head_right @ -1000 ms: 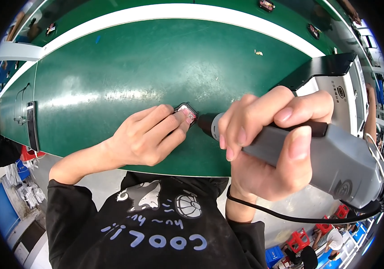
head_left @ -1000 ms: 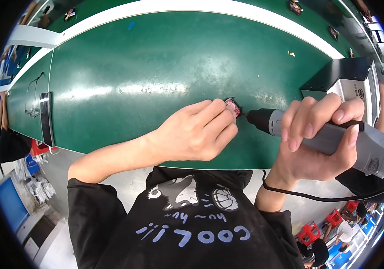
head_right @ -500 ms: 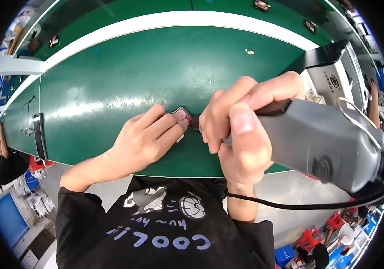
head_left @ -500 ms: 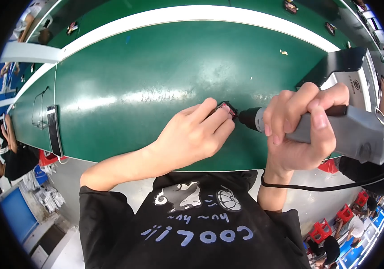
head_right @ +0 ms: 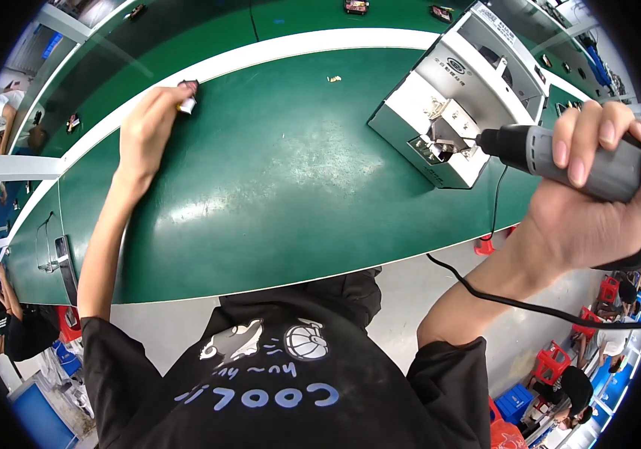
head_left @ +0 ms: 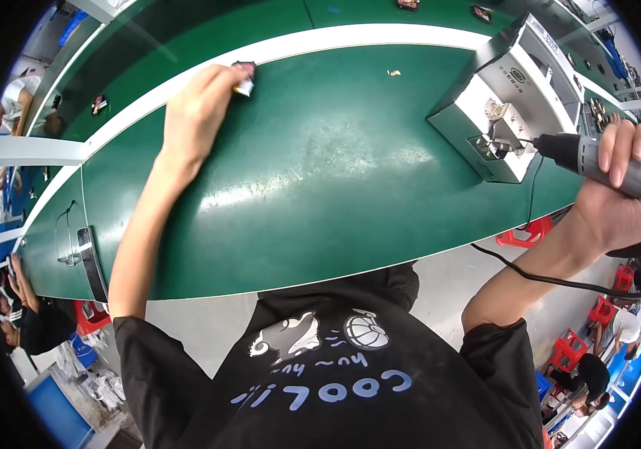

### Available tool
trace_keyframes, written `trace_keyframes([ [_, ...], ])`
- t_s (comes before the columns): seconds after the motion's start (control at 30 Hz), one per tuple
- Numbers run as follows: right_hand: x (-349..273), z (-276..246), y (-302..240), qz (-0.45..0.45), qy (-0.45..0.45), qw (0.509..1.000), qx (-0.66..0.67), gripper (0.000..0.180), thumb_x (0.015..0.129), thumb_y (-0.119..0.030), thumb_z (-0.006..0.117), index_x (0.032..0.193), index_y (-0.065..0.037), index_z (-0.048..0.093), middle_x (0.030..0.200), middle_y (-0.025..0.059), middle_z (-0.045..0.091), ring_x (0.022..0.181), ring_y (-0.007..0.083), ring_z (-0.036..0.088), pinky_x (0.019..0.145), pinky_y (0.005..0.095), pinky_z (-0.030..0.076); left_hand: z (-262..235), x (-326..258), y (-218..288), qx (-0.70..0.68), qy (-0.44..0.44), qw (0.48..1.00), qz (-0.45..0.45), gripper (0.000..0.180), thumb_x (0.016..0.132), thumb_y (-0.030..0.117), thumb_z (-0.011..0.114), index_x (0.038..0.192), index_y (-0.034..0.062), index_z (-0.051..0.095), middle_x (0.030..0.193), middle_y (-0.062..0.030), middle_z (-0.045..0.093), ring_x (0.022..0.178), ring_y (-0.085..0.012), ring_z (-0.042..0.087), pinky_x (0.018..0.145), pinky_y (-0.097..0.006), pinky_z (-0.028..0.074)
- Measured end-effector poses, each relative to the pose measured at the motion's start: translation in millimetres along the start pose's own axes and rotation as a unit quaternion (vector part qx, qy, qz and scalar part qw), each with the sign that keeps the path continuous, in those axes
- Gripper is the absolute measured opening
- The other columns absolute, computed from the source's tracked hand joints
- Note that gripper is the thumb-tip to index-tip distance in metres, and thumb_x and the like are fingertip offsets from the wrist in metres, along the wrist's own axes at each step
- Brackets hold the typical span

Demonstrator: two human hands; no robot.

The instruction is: Assembling small electronic components using an electric screwdriver at a workbench.

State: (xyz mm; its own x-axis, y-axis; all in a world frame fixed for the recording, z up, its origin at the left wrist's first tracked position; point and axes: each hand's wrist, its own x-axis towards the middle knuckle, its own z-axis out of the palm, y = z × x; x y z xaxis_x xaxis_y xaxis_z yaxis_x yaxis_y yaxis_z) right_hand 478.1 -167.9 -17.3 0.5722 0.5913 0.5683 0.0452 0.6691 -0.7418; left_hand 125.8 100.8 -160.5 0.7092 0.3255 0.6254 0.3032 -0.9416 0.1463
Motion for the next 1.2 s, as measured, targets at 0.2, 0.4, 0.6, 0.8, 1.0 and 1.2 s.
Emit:
trace_keyframes([
  [0.2,5,19,23,0.030,-0.054,0.998,0.002,0.030,0.104,-0.021,0.050,0.088,0.002,0.059,0.082,0.0118,0.057,0.050,0.0157,0.044,0.055,0.0332,0.041,9,15,-97,-0.006,0.104,0.967,-0.234,0.020,0.098,-0.002,0.067,0.114,0.0036,0.076,0.101,-0.0043,0.072,0.073,-0.0078,0.063,0.065,-0.026,0.055],
  [0.4,-3,23,30,0.015,-0.047,0.996,-0.077,0.030,0.105,-0.020,0.045,0.089,0.004,0.054,0.082,0.0119,0.055,0.052,0.0131,0.043,0.053,0.0303,0.040,21,14,-55,0.104,0.046,0.982,-0.151,0.028,0.097,0.008,0.071,0.125,0.0156,0.072,0.120,-0.0033,0.067,0.079,-0.0206,0.071,0.069,-0.032,0.057],
  [0.6,-7,32,36,0.024,-0.067,0.994,-0.086,0.030,0.104,-0.019,0.046,0.082,0.000,0.051,0.076,0.0096,0.053,0.050,0.0130,0.042,0.051,0.0293,0.039,29,7,26,-0.022,-0.024,0.998,-0.054,0.023,0.091,0.007,0.077,0.113,0.0130,0.075,0.107,-0.0033,0.068,0.085,-0.0209,0.070,0.071,-0.033,0.058],
  [0.8,9,27,38,0.087,-0.089,0.988,-0.095,0.028,0.103,-0.018,0.049,0.080,-0.003,0.051,0.071,0.0066,0.049,0.049,0.0116,0.041,0.052,0.0283,0.037,36,10,82,-0.137,-0.063,0.989,-0.005,0.022,0.090,0.005,0.078,0.111,0.0111,0.077,0.102,-0.0043,0.068,0.086,-0.0208,0.070,0.071,-0.033,0.059],
  [1.0,-8,38,39,0.092,-0.084,0.992,-0.034,0.015,0.104,-0.016,0.051,0.100,-0.002,0.053,0.076,0.0102,0.053,0.048,0.0134,0.041,0.048,0.0284,0.037,37,7,84,-0.159,-0.084,0.983,-0.031,0.021,0.092,0.006,0.076,0.113,0.0084,0.075,0.102,-0.0053,0.067,0.086,-0.0235,0.069,0.073,-0.035,0.058],
  [1.2,-41,45,31,0.103,-0.045,0.992,0.048,0.020,0.107,-0.021,0.045,0.100,-0.003,0.048,0.072,0.0133,0.053,0.040,0.0153,0.039,0.040,0.0299,0.038,37,10,80,-0.086,-0.119,0.986,0.074,0.028,0.085,0.006,0.070,0.113,0.0071,0.072,0.102,-0.0039,0.065,0.093,-0.0227,0.065,0.071,-0.033,0.059],
])
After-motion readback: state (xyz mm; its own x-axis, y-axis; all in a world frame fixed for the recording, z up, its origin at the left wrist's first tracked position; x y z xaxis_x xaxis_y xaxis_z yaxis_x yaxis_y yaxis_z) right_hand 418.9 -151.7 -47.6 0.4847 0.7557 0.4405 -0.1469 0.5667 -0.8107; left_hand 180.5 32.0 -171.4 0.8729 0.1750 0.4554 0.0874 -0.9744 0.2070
